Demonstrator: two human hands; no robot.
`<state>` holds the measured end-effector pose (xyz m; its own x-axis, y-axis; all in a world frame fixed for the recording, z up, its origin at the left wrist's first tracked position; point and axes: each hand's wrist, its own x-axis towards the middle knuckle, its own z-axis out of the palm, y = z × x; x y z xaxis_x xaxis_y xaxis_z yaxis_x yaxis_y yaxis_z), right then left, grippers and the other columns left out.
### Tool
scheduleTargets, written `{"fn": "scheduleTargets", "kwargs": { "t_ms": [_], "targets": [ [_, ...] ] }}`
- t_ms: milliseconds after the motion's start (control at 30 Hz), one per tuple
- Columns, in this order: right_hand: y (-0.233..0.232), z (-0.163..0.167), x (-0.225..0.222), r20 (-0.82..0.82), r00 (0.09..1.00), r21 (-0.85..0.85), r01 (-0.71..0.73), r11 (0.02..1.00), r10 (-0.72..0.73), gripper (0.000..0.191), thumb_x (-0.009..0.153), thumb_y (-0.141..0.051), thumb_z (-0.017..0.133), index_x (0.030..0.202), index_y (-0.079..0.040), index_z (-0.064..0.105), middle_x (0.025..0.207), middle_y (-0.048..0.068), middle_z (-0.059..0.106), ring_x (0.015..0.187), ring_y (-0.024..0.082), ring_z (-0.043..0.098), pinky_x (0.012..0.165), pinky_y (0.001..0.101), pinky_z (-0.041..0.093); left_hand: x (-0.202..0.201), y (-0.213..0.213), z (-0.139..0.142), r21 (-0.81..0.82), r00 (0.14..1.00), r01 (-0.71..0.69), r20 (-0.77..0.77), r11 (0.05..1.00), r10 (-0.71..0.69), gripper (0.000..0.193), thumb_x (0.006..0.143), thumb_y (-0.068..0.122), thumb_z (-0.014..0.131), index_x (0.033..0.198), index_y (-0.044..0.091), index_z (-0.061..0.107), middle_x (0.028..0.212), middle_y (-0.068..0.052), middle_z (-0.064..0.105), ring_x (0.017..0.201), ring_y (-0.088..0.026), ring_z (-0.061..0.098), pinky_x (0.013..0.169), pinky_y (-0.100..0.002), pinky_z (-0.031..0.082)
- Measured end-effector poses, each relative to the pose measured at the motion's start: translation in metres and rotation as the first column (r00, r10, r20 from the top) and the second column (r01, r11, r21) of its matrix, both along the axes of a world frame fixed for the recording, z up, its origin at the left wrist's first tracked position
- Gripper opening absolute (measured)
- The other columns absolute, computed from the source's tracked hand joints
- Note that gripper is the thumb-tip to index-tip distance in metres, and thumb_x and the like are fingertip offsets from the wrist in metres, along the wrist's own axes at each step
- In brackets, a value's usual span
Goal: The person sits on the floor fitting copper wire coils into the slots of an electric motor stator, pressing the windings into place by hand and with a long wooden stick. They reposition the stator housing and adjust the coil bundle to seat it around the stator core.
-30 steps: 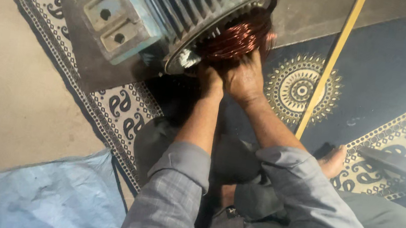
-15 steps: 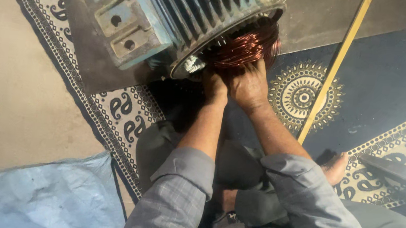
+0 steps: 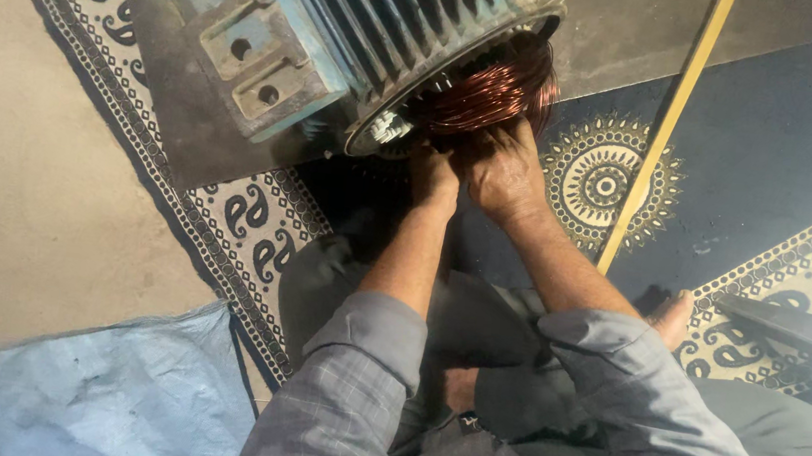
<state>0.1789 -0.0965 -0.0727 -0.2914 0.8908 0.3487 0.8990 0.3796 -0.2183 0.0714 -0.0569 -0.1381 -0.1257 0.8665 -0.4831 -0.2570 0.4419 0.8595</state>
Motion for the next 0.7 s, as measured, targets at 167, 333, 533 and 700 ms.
{"fn": "scheduleTargets", "kwargs": {
  "t_ms": [167, 333, 533, 700],
  "targets": [
    [0.000, 0.002, 0.004, 0.055, 0.998, -0.072, 0.013, 0.997, -0.009, 0.028, 0.091, -0.017, 0.066, 0.115, -0.006, 0.073, 0.120, 0.012, 0.070, 0.118, 0.028, 0.064, 0.111, 0.0490, 0.038, 0.002, -0.002, -0.011, 0.030, 0.948, 0.131, -0.298, 0.991, -0.116, 0.039, 0.090, 0.007, 0.065, 0.128, -0.001, 0.063, 0.124, -0.015, 0.070, 0.112, -0.025, 0.066, 0.097, -0.037, 0.052],
    [-0.016, 0.016, 0.000, 0.127, 0.992, 0.052, 0.018, 0.998, -0.024, 0.035, 0.089, -0.023, 0.065, 0.117, -0.004, 0.074, 0.123, 0.019, 0.067, 0.122, 0.033, 0.060, 0.117, 0.0523, 0.037, 0.008, -0.011, -0.021, 0.295, 0.807, 0.350, -0.577, 0.889, -0.126, 0.042, 0.096, 0.014, 0.057, 0.136, 0.001, 0.059, 0.130, -0.018, 0.067, 0.114, -0.028, 0.065, 0.096, -0.038, 0.051],
    [-0.091, 0.017, -0.003, -0.156, 0.971, 0.158, 0.206, 0.966, -0.182, 0.021, 0.087, -0.005, 0.069, 0.107, 0.001, 0.070, 0.123, 0.019, 0.066, 0.125, 0.039, 0.059, 0.111, 0.0543, 0.042, 0.020, -0.045, -0.005, 0.020, 0.809, 0.379, -0.493, 0.925, -0.321, 0.034, 0.102, 0.034, 0.055, 0.113, 0.005, 0.069, 0.108, -0.015, 0.074, 0.098, -0.027, 0.069, 0.089, -0.037, 0.053],
    [-0.119, -0.019, 0.005, -0.291, 0.842, -0.168, 0.421, 0.891, -0.453, 0.020, 0.076, 0.001, 0.066, 0.095, -0.001, 0.069, 0.100, 0.018, 0.068, 0.099, 0.039, 0.064, 0.091, 0.0486, 0.051, 0.023, -0.064, 0.034, 0.023, 0.848, 0.267, -0.480, 0.964, -0.223, 0.034, 0.099, 0.040, 0.063, 0.104, 0.007, 0.070, 0.096, -0.015, 0.075, 0.087, -0.030, 0.072, 0.082, -0.039, 0.057]
  ]
}}
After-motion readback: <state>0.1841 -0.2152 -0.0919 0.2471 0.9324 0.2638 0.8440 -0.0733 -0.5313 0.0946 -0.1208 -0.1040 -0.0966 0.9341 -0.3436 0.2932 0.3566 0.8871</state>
